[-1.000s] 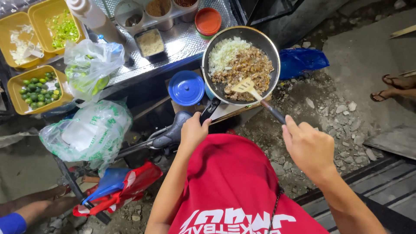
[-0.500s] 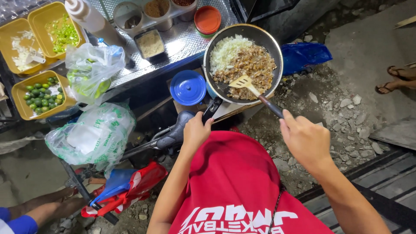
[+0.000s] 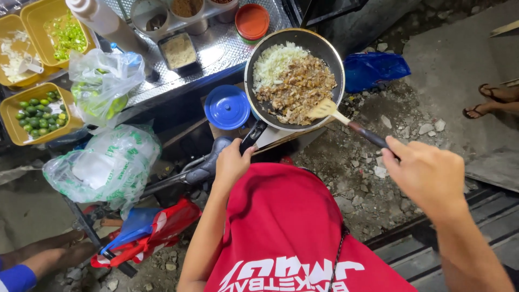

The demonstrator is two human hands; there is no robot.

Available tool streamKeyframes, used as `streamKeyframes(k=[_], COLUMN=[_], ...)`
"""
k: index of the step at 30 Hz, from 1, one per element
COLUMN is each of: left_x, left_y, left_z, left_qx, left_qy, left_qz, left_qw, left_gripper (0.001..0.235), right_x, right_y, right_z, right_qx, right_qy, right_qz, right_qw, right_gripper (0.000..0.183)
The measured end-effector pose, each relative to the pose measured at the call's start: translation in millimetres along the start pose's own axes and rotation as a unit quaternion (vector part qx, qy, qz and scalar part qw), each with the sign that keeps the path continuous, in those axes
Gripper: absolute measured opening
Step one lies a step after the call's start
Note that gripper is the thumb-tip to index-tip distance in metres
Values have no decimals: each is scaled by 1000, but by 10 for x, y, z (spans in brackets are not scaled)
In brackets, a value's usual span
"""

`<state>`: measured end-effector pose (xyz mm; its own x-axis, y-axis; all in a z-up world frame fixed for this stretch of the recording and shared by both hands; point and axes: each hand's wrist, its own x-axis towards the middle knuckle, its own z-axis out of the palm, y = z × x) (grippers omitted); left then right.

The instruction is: A person is cooking food in a frying pan at a food stall, adding ingredients and stirring them with a spatula.

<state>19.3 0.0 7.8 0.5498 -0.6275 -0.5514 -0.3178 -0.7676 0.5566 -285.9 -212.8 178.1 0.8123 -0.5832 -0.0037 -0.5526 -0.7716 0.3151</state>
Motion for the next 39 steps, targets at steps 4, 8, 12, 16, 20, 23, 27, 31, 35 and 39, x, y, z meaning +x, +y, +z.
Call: streamKeyframes(k=[4,8,12,16,20,23,27,31,35,39], left_x=[-8,-30,49,47,86,45,87,112,102,52], left_y=[24,-44,-112,-118,-136,-113,-123,-188,-189,-120], left_z=[-17,43,83,83,114,96,105,148,153,89], left_qx=[11,18,14,21,31,32,25,29,25,30], left_qy=[3,16,43,34,36,35,37,35,34,24], left_qz=[-5,1,24,6,5,-1,2,7,12,13], left_qw=[1000,1000,999,999,999,999,999,999,999,999], left_gripper=[37,49,48,49,49,48,49,51,50,50], right_x=[163,251,367,512,664,565,529,583,455,352], right_y=[48,-168,-261,-344,-487,-332,-336,-539,-347,-586], right_z=[200,500,447,436,526,511,237,329,234,72], right_qx=[-41,40,27,52,59,46,32,26,6,8], right_qy=[-48,119,152,174,192,158,140,135,104,95], right_qz=[-23,-81,-103,-97,-110,-114,-94,-106,-85,-68], right_qw=[998,989,983,979,974,980,985,985,991,993], right_gripper=[27,21,24,25,25,28,28,29,31,30])
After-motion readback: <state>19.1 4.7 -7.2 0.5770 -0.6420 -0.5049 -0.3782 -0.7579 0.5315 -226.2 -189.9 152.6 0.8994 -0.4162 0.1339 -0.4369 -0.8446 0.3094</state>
